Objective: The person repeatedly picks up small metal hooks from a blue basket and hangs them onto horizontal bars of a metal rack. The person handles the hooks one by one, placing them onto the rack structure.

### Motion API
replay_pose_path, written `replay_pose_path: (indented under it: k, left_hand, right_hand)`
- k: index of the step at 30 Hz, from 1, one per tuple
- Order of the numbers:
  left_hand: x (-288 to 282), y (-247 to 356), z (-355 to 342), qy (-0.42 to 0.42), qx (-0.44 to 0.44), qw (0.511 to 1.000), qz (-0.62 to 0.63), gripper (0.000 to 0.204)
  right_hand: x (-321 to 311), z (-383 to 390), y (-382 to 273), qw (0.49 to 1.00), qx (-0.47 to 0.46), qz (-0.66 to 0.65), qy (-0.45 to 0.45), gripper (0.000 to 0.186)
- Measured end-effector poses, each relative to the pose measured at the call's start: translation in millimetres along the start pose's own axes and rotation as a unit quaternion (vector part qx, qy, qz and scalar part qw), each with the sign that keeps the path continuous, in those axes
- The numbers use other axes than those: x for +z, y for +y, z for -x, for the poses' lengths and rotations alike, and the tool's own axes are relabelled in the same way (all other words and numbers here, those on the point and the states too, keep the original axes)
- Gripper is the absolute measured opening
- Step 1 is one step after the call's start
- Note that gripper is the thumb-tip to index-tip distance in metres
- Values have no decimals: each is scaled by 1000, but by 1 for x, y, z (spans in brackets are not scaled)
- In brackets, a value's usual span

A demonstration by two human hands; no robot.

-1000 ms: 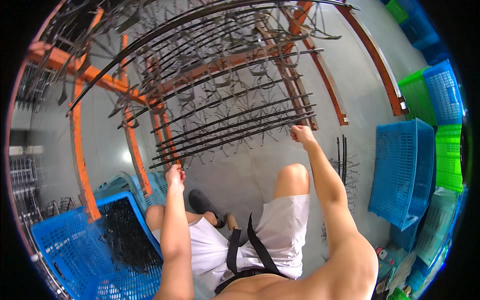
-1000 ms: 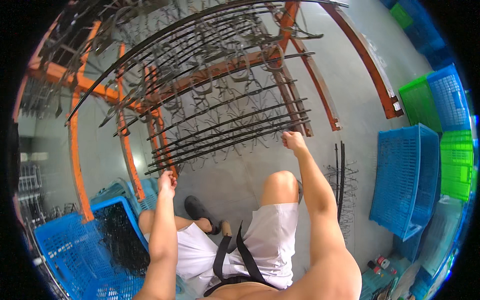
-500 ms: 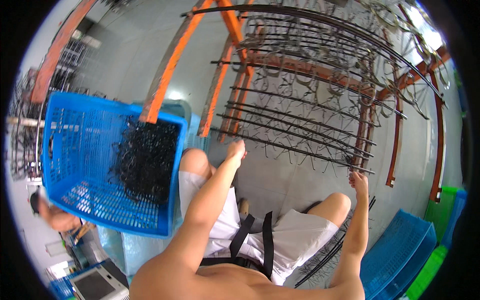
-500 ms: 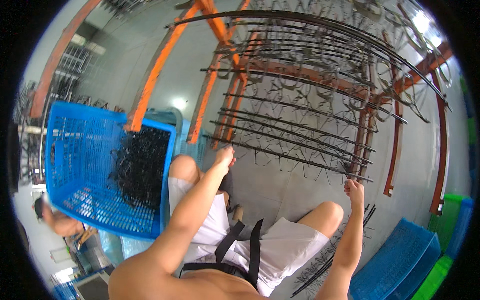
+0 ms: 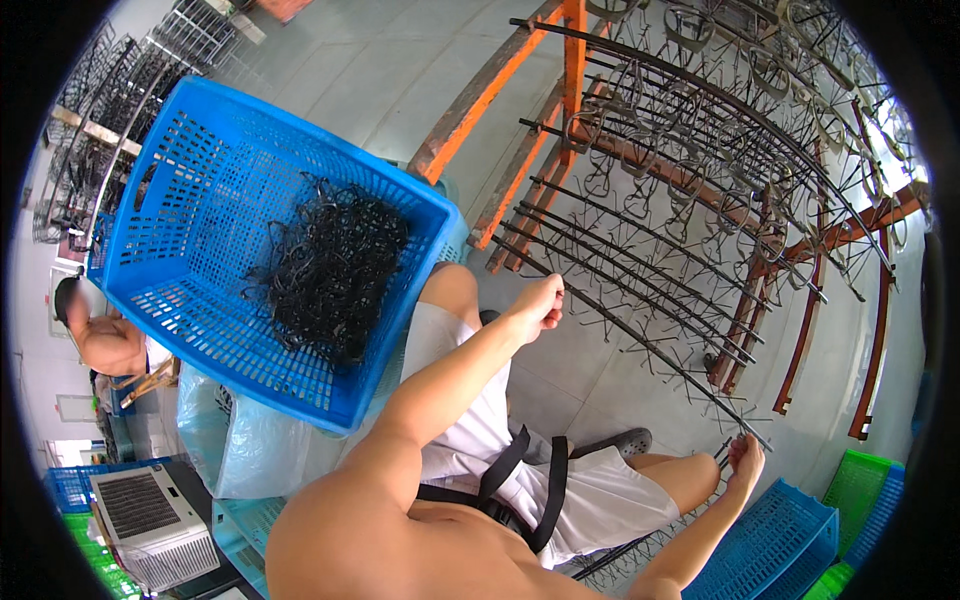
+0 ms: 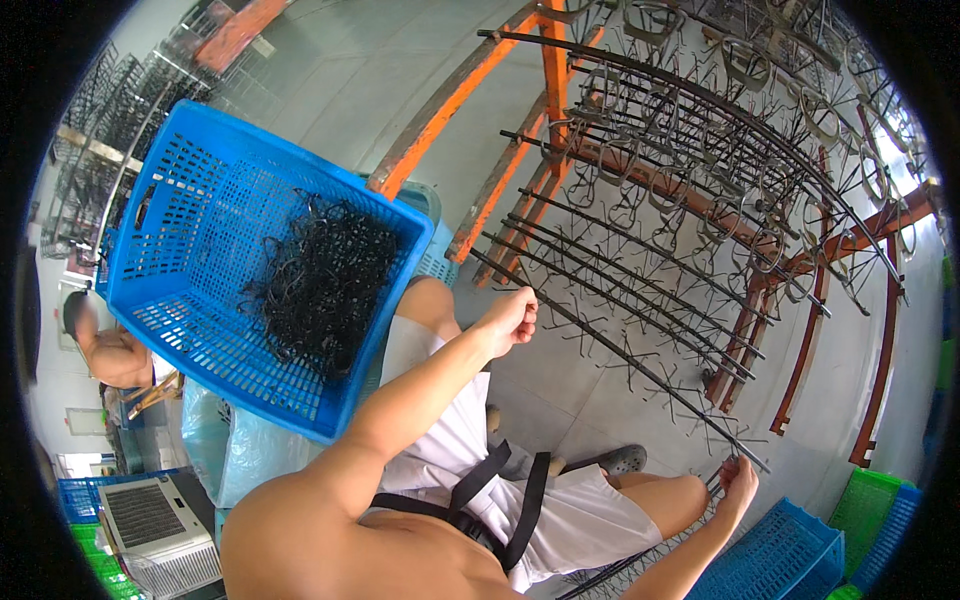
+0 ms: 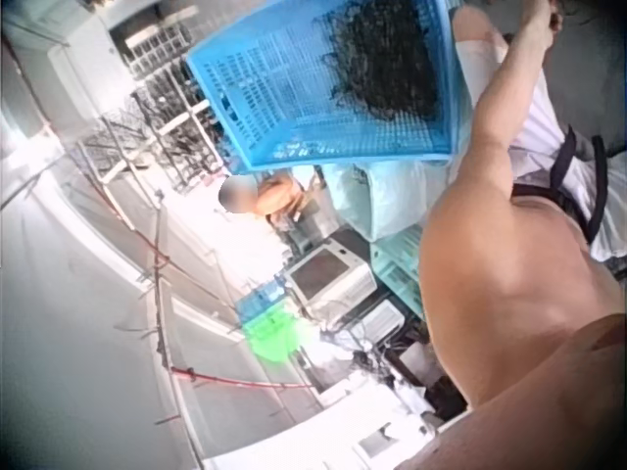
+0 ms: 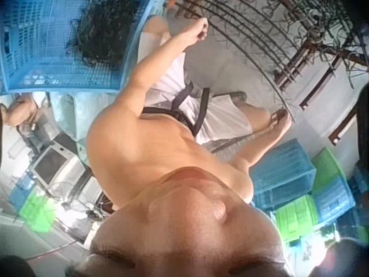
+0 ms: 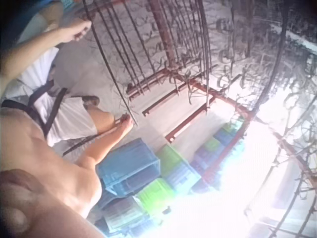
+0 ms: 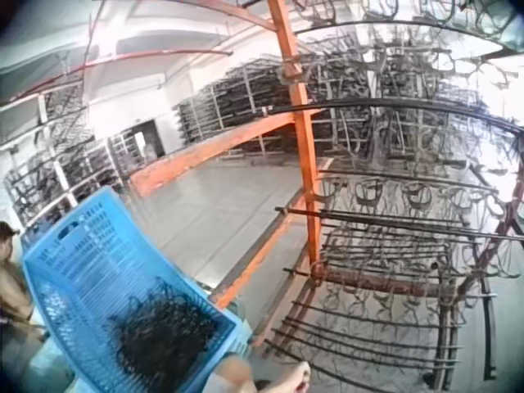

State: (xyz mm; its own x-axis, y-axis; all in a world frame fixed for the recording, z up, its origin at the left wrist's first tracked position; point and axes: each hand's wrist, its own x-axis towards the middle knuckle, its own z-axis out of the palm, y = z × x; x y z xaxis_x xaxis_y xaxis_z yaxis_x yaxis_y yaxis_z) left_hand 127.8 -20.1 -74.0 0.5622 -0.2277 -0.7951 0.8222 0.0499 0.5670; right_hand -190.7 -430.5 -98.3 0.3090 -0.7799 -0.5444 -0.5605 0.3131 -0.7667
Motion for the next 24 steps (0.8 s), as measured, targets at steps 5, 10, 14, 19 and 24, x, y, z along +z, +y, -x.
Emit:
replay_pose_path:
  k: [5, 10, 14, 19, 24]
  left_hand:
    - [-1, -2, 45, -65, 24, 997, 21, 19]
    - [-11, 11, 54, -85, 90, 991, 43, 20]
    - [0, 7, 66, -54, 126, 990, 39, 23]
    - [-15, 16, 52, -20, 143, 986, 88, 19]
    - [-50, 16, 50, 50, 113, 985, 123, 19]
  right_hand:
    - [-42, 37, -19, 999, -12, -42, 15, 26]
    - [-28, 73, -58, 992, -85, -88, 39, 26]
    - [-28, 66, -67, 987, -110, -101, 60, 25]
    - [-5, 77, -72, 990, -126, -61, 22, 28]
    - [38, 95, -75, 989, -131, -48, 41, 29]
